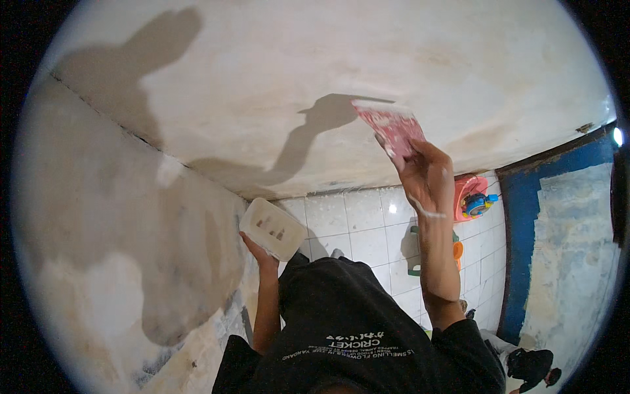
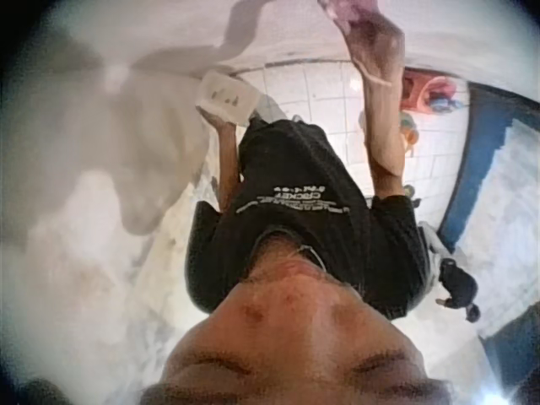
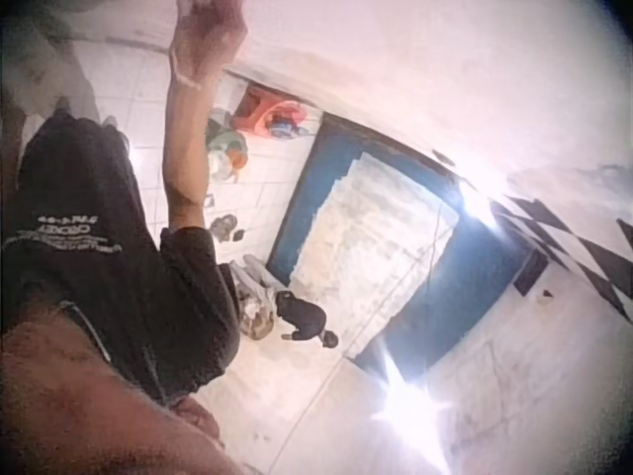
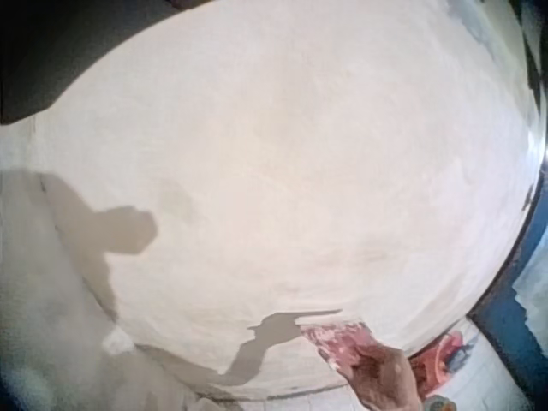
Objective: The person applies a pink substance to a wall using a plastic scraper. The person repeatedly loads the scraper from a white container and spreads the material over a large area of the wall.
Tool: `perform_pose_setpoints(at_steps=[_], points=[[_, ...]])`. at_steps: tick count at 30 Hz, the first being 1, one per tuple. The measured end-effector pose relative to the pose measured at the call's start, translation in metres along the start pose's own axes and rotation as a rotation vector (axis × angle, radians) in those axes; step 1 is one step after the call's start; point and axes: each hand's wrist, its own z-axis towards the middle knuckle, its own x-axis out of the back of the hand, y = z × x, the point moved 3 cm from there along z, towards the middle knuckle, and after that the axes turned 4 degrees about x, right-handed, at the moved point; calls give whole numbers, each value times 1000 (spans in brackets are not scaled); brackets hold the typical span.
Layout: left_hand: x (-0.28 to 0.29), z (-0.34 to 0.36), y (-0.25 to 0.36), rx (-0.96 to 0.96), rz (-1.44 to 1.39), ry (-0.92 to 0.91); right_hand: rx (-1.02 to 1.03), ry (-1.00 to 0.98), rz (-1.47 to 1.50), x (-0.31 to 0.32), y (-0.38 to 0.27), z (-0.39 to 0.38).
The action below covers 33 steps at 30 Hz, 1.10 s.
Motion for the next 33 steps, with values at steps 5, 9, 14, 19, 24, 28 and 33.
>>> perform_pose_setpoints(at_steps=[5,9,14,19,24,28,33], points=[[-5,-3,0,-37,-33,-13,-132,0,-146,112,15,38],[-3,-3,-1,-36,-53,-17,-16,-121,-765,198,45,103],[3,-6,10,7,-26,87,-19,96,-178,110,-12,101],[-12,-18,7,-47,34,86,101,9,-89,37,-66,31],[-19,-23,-3,-7,31,111,-98,3,-168,125,-32,55],[-17,-20,-13,-62,104,24,-163,96,-270,232,19,110],[-7,-17,-16,-36,18,28,-110,183,-163,188,-28,138]])
